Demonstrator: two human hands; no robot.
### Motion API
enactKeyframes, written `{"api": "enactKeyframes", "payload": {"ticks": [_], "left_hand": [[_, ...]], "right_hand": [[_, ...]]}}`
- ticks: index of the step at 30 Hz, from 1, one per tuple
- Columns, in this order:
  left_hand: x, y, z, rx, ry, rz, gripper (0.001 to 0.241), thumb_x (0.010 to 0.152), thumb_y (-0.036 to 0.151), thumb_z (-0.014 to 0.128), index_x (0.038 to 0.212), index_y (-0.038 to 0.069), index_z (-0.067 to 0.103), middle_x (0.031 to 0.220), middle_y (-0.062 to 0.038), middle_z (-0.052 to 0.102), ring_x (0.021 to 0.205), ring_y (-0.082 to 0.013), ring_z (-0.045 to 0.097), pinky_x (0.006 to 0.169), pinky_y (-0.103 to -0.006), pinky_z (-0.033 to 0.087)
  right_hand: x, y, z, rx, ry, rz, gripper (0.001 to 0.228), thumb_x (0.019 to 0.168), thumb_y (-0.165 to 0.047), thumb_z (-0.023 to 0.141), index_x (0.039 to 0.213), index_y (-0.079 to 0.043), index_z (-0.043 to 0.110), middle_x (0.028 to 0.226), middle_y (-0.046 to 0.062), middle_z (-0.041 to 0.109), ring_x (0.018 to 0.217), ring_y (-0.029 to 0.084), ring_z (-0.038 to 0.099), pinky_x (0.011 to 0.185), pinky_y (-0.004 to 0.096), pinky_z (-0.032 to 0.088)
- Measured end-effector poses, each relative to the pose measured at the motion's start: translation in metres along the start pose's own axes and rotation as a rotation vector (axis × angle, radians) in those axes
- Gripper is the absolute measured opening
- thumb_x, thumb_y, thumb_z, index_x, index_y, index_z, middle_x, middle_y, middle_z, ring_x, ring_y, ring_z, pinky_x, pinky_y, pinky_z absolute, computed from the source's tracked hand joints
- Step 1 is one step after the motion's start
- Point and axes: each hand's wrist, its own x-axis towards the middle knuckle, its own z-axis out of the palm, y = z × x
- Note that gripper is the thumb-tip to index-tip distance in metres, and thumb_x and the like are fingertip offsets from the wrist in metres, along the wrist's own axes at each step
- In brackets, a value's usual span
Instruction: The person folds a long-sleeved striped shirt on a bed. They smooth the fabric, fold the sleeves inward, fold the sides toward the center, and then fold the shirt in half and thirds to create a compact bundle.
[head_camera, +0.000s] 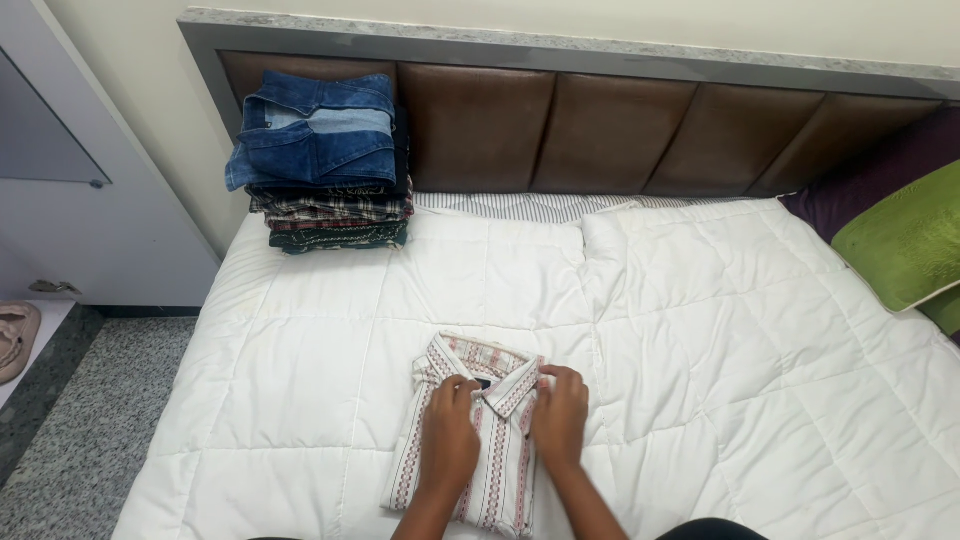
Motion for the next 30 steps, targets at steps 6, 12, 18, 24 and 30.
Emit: {"api": "enactKeyframes", "payload": {"ticks": [6,12,18,24,30], "left_hand": [[-0.039,-0.035,-0.012,0.272,-0.027,0.127,0.052,0.097,0.021,0.049,0.147,0.004,0.044,0.157,-0.015,0.037,0.149,-0.0349,0.027,0.118,-0.0562,0.019],[-0.045,-0.051,-0.006,0.362,-0.160,0.086,0.060,0.103,0.041,0.035,0.158,0.015,0.029,0.167,-0.008,0.020,0.154,-0.0316,0.013,0.121,-0.0583,0.009],[-0.048,-0.045,-0.032,0.456,-0.252,-0.186,0.071,0.101,0.057,0.029,0.162,0.022,0.016,0.170,-0.003,0.007,0.156,-0.0304,0.005,0.123,-0.0539,0.005],[-0.053,-0.059,-0.031,0.345,-0.009,-0.212,0.064,0.099,0.044,0.049,0.152,0.009,0.038,0.159,-0.010,0.037,0.146,-0.0318,0.035,0.115,-0.0487,0.031],[-0.057,-0.039,-0.069,0.179,-0.187,-0.474,0.040,0.096,0.021,0.065,0.135,0.018,0.060,0.130,-0.009,0.059,0.122,-0.0317,0.061,0.099,-0.0464,0.052]], "right_hand": [[-0.096,-0.016,0.028,-0.179,-0.079,-0.330,0.054,0.099,-0.028,0.053,0.145,0.001,0.044,0.155,0.025,0.038,0.146,0.039,0.032,0.119,0.050,0.024],[-0.120,0.006,0.031,-0.365,-0.216,-0.340,0.072,0.103,-0.046,0.040,0.158,-0.003,0.025,0.166,0.019,0.021,0.154,0.032,0.018,0.122,0.049,0.013],[-0.121,0.014,0.026,-0.413,-0.299,-0.176,0.076,0.103,-0.050,0.036,0.160,-0.004,0.016,0.169,0.017,0.013,0.156,0.030,0.011,0.122,0.049,0.011],[-0.113,0.017,0.017,-0.290,-0.162,-0.034,0.076,0.104,-0.049,0.034,0.160,-0.001,0.015,0.168,0.022,0.009,0.156,0.035,0.008,0.123,0.050,0.009],[-0.108,0.016,0.012,-0.291,-0.212,-0.159,0.068,0.105,-0.044,0.034,0.159,-0.004,0.023,0.168,0.021,0.017,0.157,0.036,0.011,0.125,0.051,0.008]]}}
